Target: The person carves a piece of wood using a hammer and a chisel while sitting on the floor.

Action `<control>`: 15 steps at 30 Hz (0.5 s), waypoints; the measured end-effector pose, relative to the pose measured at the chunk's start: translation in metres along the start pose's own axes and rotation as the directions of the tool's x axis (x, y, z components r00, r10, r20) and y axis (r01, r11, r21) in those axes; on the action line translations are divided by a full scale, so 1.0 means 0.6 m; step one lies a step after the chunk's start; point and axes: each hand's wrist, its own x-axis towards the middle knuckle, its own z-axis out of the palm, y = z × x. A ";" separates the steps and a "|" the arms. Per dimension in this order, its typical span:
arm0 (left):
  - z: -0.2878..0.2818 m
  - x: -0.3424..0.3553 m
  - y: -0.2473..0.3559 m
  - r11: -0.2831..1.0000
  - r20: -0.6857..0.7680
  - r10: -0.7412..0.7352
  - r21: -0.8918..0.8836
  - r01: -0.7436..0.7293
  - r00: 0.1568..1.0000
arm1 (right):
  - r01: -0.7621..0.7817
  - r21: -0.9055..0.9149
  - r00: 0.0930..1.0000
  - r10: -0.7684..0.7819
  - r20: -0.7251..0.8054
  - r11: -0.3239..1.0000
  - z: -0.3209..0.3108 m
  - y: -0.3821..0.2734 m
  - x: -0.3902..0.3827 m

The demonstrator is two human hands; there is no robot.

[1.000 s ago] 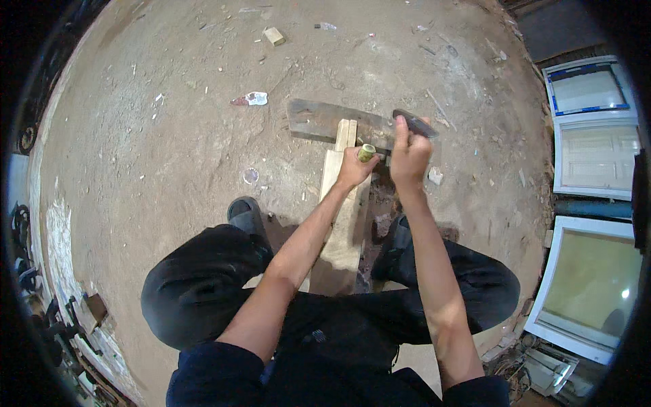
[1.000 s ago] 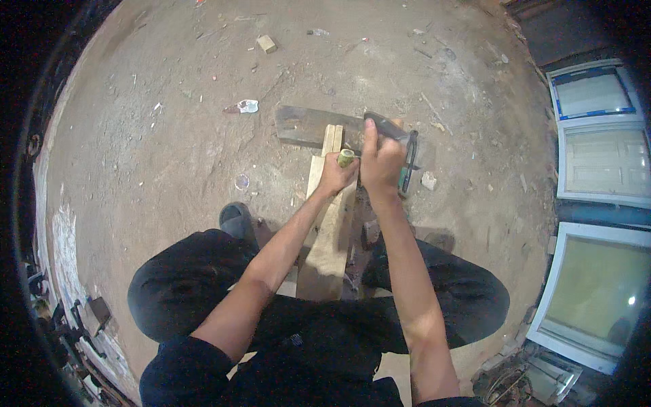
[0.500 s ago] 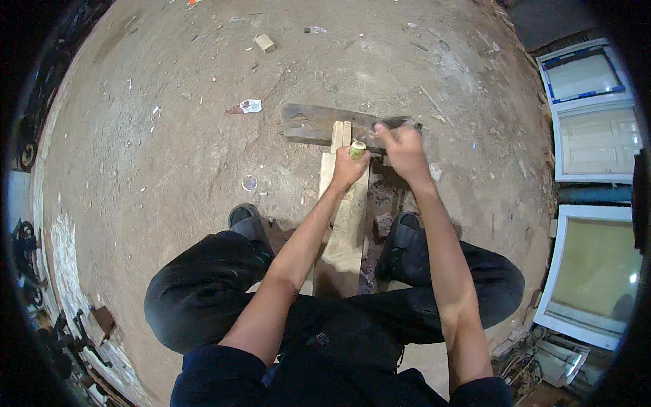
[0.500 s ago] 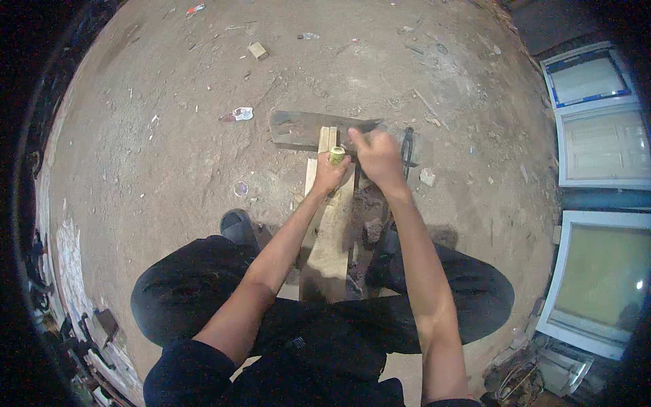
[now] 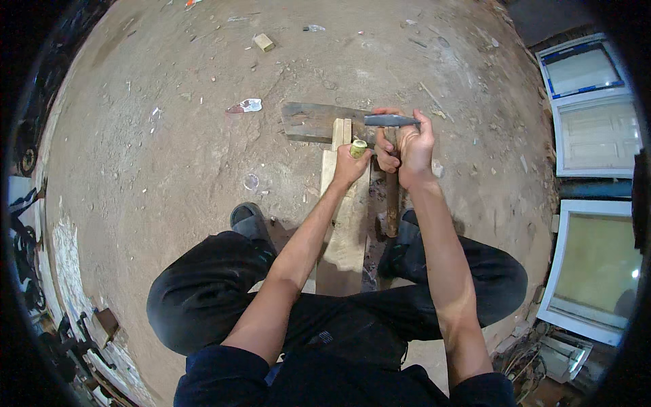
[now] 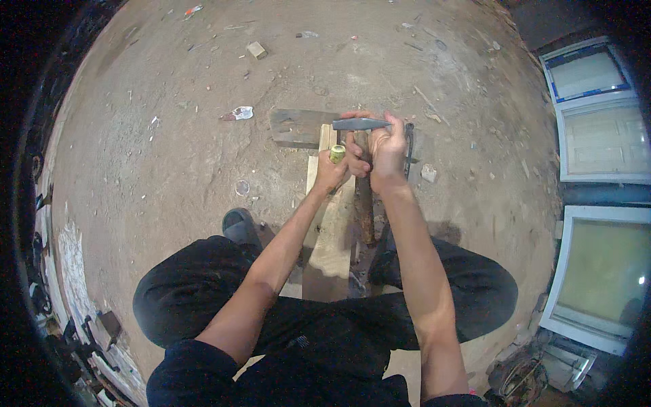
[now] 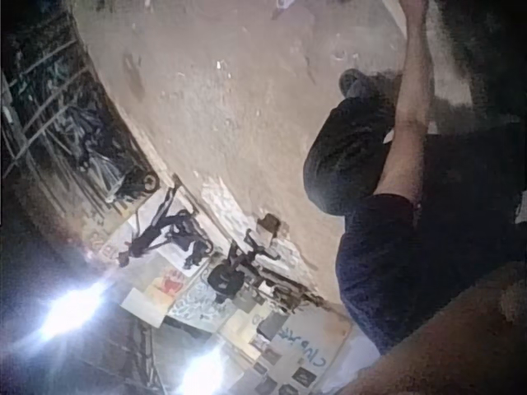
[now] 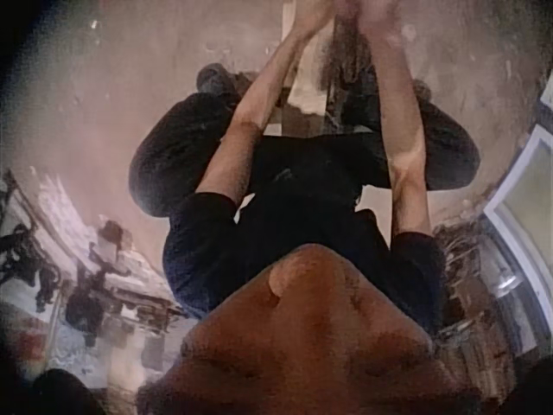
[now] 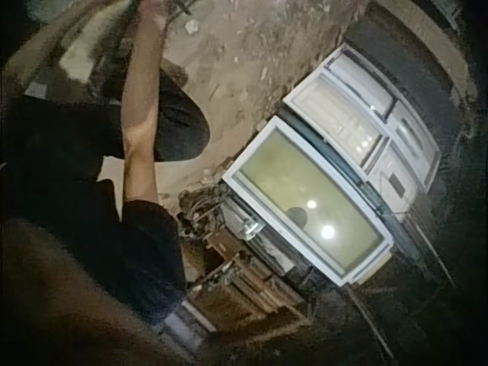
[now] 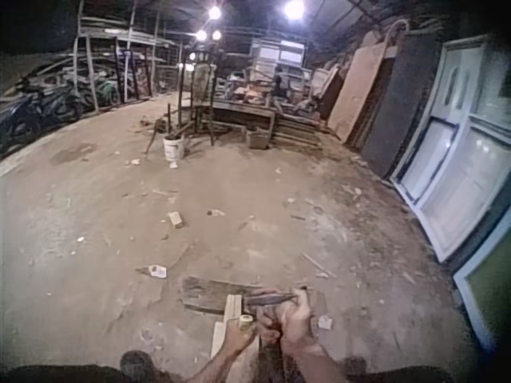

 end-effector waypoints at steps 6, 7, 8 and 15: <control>-0.015 0.008 -0.025 0.979 0.032 -0.151 -0.130 0.154 0.988 | 0.009 -0.045 0.998 -0.012 -0.058 0.999 0.016 0.011 0.002; -0.013 0.008 -0.023 0.984 0.029 -0.143 -0.106 0.145 0.989 | -0.001 -0.064 0.997 -0.004 -0.072 0.998 0.014 0.012 0.000; -0.011 0.008 -0.020 0.987 0.026 -0.135 -0.081 0.137 0.990 | -0.014 -0.079 0.996 0.007 -0.089 0.997 0.014 0.013 -0.001; -0.010 0.004 -0.005 1.000 -0.012 0.005 0.005 -0.005 1.000 | -0.043 -0.109 0.990 0.028 -0.138 0.993 0.012 0.019 -0.003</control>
